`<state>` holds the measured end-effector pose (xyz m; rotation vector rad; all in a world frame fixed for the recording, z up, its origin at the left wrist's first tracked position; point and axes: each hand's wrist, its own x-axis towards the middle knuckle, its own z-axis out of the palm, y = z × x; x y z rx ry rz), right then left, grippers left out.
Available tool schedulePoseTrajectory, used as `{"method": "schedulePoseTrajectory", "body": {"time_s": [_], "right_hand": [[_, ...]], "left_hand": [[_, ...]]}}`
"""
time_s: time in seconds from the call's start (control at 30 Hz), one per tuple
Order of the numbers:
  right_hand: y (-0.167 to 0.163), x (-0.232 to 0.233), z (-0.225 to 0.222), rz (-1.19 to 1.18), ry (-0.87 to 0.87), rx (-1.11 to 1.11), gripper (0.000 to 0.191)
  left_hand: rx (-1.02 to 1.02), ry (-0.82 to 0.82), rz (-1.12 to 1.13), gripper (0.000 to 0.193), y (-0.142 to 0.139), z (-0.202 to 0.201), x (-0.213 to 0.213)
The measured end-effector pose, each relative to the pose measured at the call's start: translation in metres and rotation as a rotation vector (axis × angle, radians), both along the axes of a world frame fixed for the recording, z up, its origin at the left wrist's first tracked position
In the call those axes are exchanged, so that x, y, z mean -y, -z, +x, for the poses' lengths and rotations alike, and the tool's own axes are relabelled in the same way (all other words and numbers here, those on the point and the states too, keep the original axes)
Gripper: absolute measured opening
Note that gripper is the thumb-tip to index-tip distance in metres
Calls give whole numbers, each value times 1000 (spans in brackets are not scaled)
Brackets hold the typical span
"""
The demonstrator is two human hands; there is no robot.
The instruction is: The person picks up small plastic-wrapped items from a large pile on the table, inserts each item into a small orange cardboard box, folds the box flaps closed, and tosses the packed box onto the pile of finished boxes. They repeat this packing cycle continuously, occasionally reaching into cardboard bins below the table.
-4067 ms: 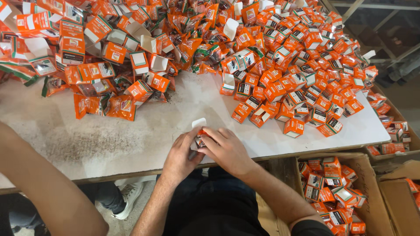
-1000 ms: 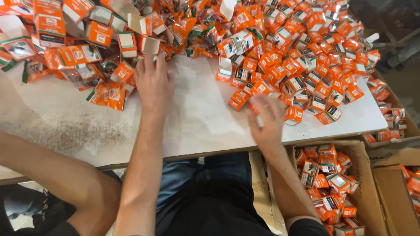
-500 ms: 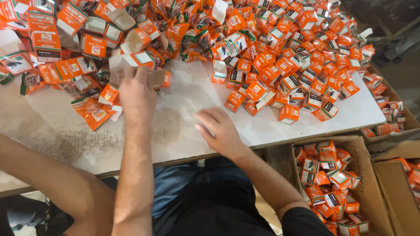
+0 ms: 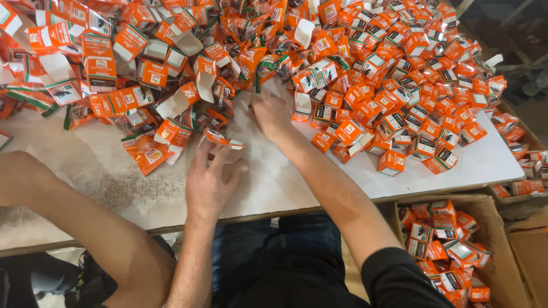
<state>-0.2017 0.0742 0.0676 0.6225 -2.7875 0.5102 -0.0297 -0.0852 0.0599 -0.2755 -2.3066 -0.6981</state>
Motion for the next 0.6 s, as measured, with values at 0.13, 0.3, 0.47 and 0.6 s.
{"method": "schedulePoseTrajectory", "body": {"time_s": [0.13,0.3,0.47,0.6], "right_hand": [[24,-20,69,-71,-123,-118,23],[41,-70,153,-366,-364,-157,15],[58,-94,187,-693,-186,92,19],[63,-91,184,-868,-21,207,17]], "left_hand": [[183,-35,104,49,16,5,-10],[48,-55,93,39,28,6,-10],[-44,45,4,55,16,10,-14],[41,188,-73,51,-1,12,-31]]}}
